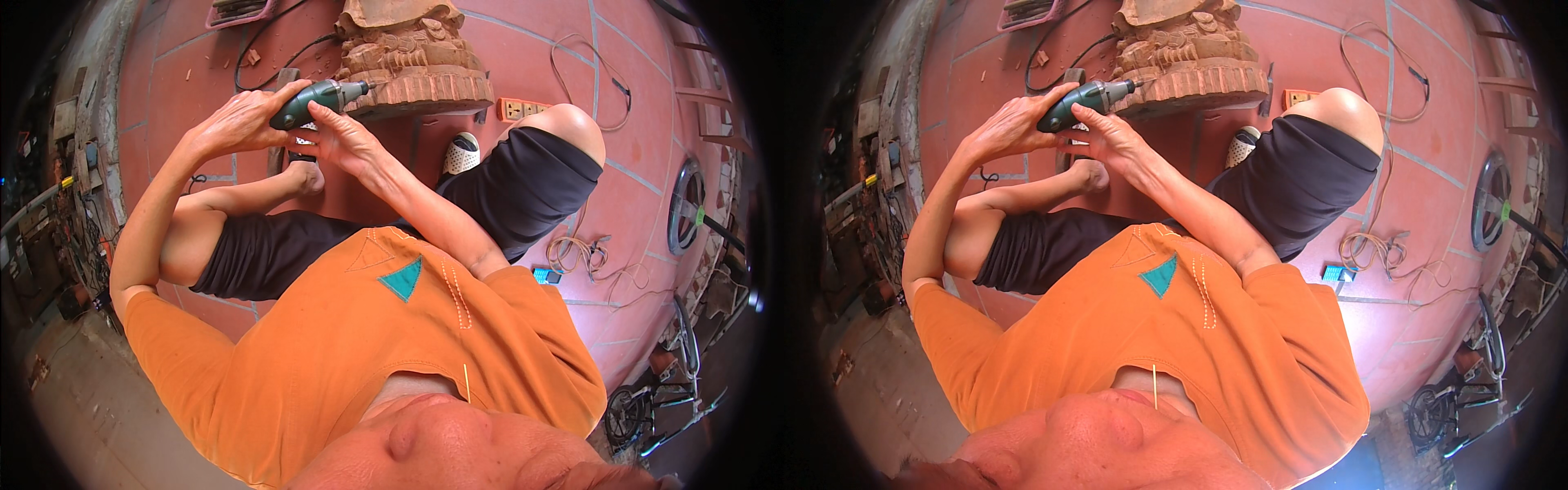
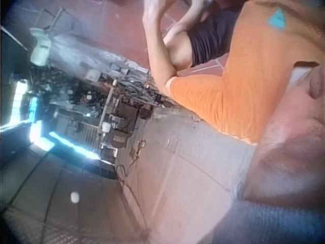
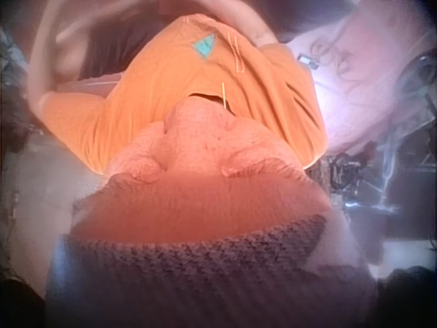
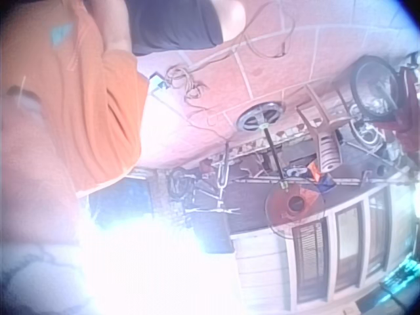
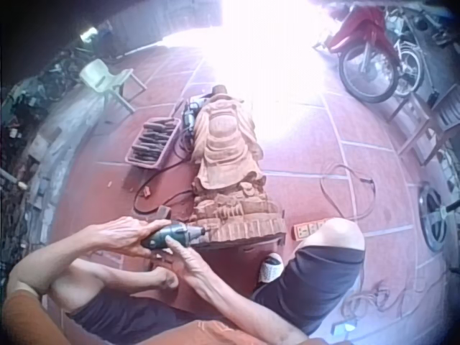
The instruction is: The person uses a rotary carving tool to shape a wooden block mounted on a stand. They hold the tool with both hands and apply it to the surface of the wood, creating carved details.
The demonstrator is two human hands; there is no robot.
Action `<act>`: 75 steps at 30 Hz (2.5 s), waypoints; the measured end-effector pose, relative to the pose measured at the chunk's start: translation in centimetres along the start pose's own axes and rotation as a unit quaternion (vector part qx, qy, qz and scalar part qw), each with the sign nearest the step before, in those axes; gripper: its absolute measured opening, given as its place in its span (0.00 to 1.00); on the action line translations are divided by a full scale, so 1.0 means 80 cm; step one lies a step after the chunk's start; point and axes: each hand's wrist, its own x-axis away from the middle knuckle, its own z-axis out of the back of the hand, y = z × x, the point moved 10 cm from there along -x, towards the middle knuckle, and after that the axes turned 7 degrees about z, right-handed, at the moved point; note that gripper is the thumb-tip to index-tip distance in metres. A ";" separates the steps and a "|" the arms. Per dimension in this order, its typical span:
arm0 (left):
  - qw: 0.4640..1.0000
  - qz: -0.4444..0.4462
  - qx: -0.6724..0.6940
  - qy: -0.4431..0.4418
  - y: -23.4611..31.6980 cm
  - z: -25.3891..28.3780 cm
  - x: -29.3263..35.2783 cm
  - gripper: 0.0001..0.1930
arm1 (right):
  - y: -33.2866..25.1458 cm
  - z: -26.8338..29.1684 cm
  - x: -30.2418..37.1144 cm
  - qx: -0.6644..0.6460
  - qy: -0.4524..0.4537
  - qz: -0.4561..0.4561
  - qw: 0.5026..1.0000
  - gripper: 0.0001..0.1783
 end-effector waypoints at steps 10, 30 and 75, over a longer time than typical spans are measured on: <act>1.000 0.010 0.001 -0.008 0.004 0.003 0.001 0.45 | -0.001 -0.002 0.001 0.006 0.004 -0.002 1.000 0.24; 0.999 -0.025 -0.013 -0.028 0.005 0.001 -0.005 0.44 | 0.011 -0.005 0.015 -0.027 0.027 -0.032 0.999 0.28; 0.999 0.000 -0.016 -0.037 0.015 0.005 0.001 0.45 | 0.009 -0.008 0.016 0.005 -0.003 -0.030 1.000 0.26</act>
